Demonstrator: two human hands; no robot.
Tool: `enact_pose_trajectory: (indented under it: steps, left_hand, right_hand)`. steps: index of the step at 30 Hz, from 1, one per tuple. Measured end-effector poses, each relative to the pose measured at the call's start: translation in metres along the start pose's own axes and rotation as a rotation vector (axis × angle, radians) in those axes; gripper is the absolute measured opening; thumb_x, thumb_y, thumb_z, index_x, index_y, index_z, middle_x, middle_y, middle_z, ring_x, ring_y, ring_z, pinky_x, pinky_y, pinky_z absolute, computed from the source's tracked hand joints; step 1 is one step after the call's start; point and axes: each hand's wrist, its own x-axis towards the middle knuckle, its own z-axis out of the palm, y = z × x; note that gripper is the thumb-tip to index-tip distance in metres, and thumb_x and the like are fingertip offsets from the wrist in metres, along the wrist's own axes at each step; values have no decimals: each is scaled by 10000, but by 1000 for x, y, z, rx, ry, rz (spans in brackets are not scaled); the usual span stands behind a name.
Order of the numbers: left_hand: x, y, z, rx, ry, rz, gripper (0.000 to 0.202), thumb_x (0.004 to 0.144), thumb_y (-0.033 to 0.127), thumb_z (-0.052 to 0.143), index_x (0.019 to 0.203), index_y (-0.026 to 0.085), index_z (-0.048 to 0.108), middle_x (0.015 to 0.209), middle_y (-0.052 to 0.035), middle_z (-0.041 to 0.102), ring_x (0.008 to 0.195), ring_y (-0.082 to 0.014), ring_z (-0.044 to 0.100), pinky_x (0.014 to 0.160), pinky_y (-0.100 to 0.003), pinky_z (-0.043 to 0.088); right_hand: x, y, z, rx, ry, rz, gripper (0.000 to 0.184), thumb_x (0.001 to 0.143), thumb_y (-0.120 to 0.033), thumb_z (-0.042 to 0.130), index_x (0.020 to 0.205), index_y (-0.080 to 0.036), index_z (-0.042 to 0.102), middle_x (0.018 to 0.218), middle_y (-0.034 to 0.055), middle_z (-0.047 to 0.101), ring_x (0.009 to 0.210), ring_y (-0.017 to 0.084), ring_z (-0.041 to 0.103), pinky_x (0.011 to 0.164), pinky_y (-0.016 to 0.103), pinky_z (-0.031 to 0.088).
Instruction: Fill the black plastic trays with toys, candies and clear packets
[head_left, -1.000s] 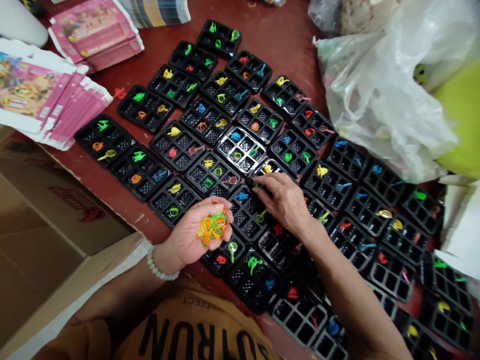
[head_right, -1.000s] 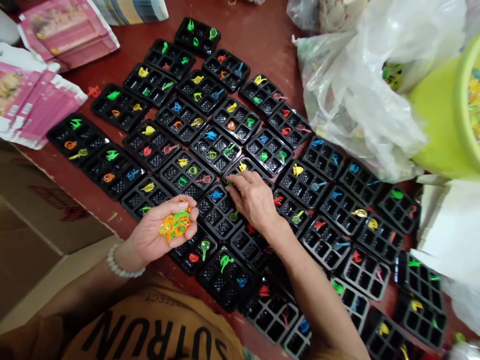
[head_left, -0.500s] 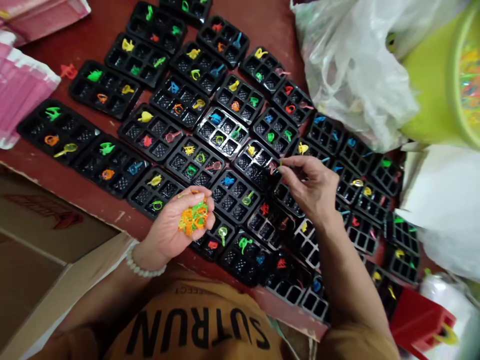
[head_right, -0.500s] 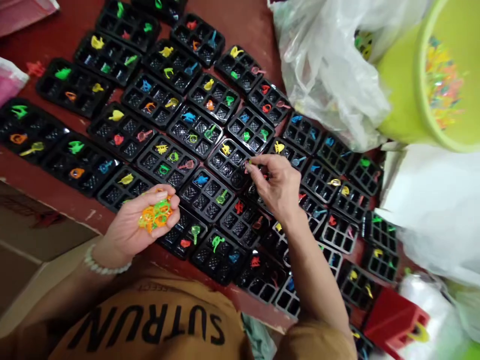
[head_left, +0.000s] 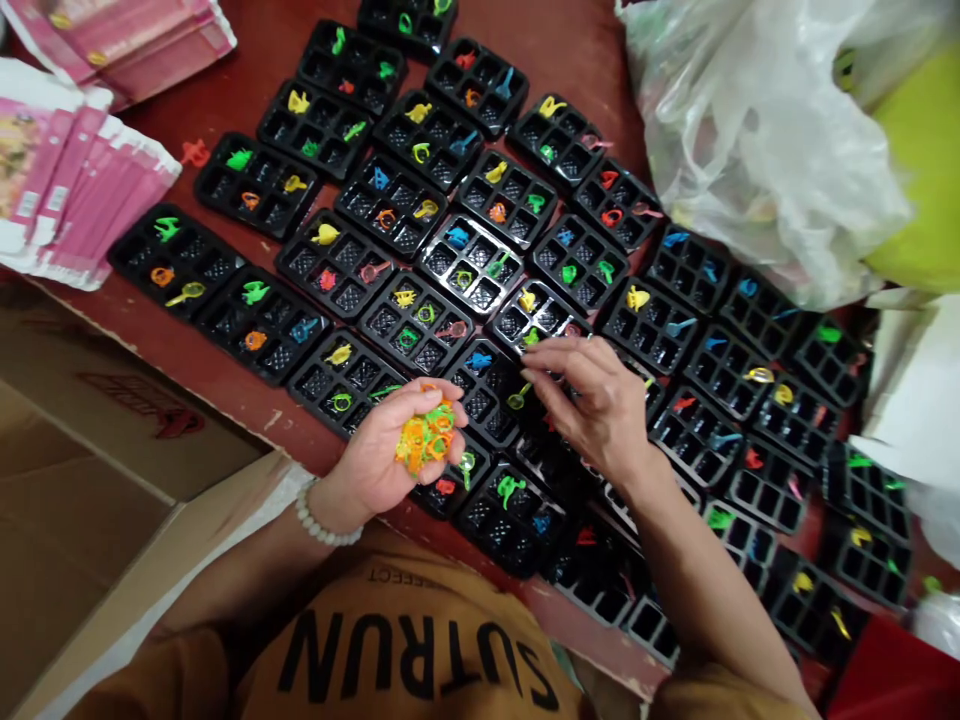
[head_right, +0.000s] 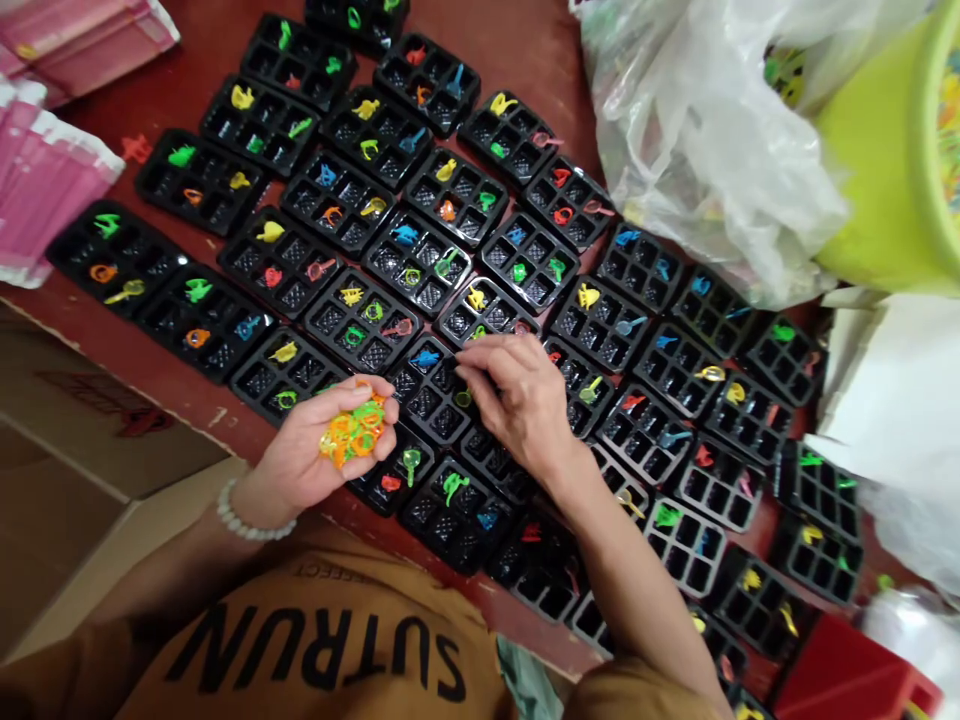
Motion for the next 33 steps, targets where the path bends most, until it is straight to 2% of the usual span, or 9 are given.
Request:
enact_pose_trajectory:
  steps: [3, 6, 9, 16, 22, 28, 31, 33]
  left_hand:
    - [2, -8, 3, -9, -8, -23, 150, 947, 177, 540, 957, 143, 687, 791, -56, 660, 548, -163, 662, 358, -178, 431]
    - [3, -16, 3, -20, -7, -50, 195, 985, 184, 511, 924, 149, 694, 743, -34, 639, 535, -128, 647, 435, -187, 508]
    - [2, -22, 3, -12, -25, -71, 211, 990, 198, 509, 906, 146, 695, 733, -30, 630, 541, -124, 648, 456, -190, 527]
    - [-3, -31, 5, 25, -50, -35, 66, 900, 229, 646, 903, 164, 660, 726, 14, 587, 480, -110, 602, 317, -159, 420]
    - [-4, -37, 0, 49, -138, -30, 153, 906, 304, 652, 968, 164, 651, 765, -16, 639, 520, -152, 661, 315, -173, 415]
    - [-9, -29, -11, -20, -147, -89, 140, 874, 275, 675, 934, 150, 652, 761, -43, 658, 533, -163, 667, 325, -162, 385]
    - [-14, -15, -15, -49, -98, -102, 114, 873, 231, 647, 925, 133, 670, 750, -47, 648, 521, -152, 640, 313, -156, 361]
    - [-19, -3, -19, -51, -57, -69, 89, 859, 204, 642, 907, 135, 672, 737, -43, 639, 503, -144, 614, 302, -152, 344]
  right_hand:
    - [-4, -36, -1, 140, -68, -75, 209, 938, -207, 719, 1144, -175, 709, 1091, 89, 751, 960, 181, 694, 833, 332, 553]
    - [-11, -57, 3, 177, -157, -120, 293, 943, -223, 712, 1229, -164, 689, 1169, 108, 740, 927, 194, 675, 785, 356, 542]
    - [-16, -62, 6, 197, -175, -105, 270, 943, -184, 701, 1211, -170, 686, 1102, 86, 753, 864, 185, 660, 747, 352, 534]
    - [-28, -72, 5, 330, -121, 43, 230, 916, -136, 731, 1141, -162, 689, 1053, 74, 744, 971, 161, 698, 870, 296, 562]
    - [-35, -83, 7, 436, -41, 209, 200, 916, -107, 714, 1085, -213, 720, 936, 10, 719, 803, 102, 679, 731, 229, 555]
    - [-26, -76, 13, 474, 81, 398, 115, 920, -208, 727, 1027, -232, 759, 922, 19, 737, 811, 144, 689, 727, 283, 565]
    - [-22, -59, 16, 315, 156, 462, 114, 925, -254, 715, 1022, -220, 765, 890, 25, 748, 751, 148, 678, 683, 295, 553]
    - [-22, -48, 18, 193, 132, 424, 114, 928, -242, 701, 1018, -210, 764, 897, 30, 755, 749, 149, 680, 686, 301, 550]
